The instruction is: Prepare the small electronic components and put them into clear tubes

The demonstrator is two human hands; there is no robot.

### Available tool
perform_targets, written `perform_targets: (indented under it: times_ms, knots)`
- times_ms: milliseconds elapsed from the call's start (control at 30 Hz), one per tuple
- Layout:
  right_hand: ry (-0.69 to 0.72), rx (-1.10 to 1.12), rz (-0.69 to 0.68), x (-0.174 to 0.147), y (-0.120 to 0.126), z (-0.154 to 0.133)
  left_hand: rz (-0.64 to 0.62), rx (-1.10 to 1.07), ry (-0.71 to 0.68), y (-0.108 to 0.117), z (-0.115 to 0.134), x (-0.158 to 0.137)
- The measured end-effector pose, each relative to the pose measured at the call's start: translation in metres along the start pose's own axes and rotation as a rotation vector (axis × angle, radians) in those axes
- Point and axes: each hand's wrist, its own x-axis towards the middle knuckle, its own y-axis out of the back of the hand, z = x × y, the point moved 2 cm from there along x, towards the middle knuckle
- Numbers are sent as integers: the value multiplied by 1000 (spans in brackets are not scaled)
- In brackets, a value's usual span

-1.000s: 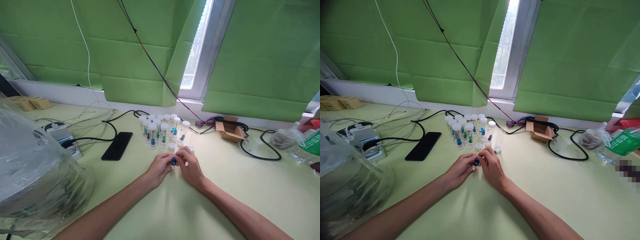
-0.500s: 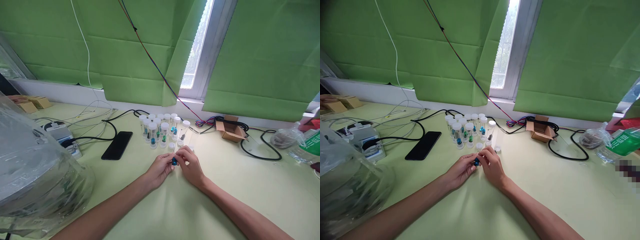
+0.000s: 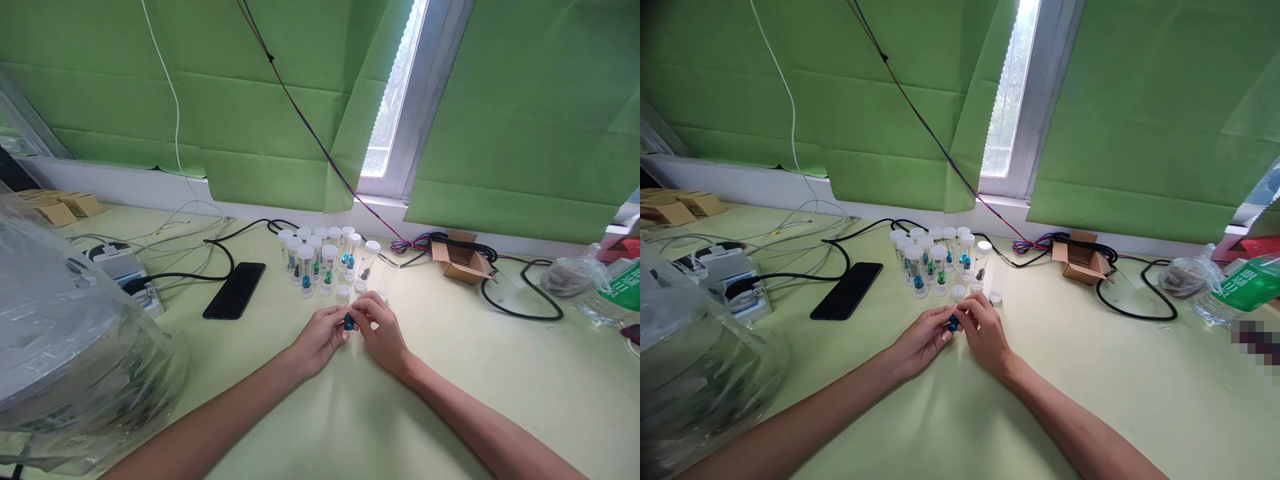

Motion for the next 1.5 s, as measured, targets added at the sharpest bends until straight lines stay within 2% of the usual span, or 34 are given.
perform_targets:
  times_ms: [167,267,400,600,867,1000,1333,1500]
  knots:
    - [-8,-35,69,-1,2,0,55,13,10,1,3,1]
    - [-40,-169,162,1,6,6,66,23,8,2,6,2]
    - [-51,-315,179,5,13,17,76,35,-19,3,9,2]
    - [-97,-546,-21,7,11,32,88,70,-32,5,11,3]
    - [-200,-663,-204,10,10,34,95,77,-38,7,9,4]
    - [-204,-671,-225,10,10,33,76,93,-46,8,9,5]
    - [-183,-655,-167,8,10,29,55,120,-56,9,8,5]
    - [-233,-779,-232,9,10,25,59,130,-53,9,8,5]
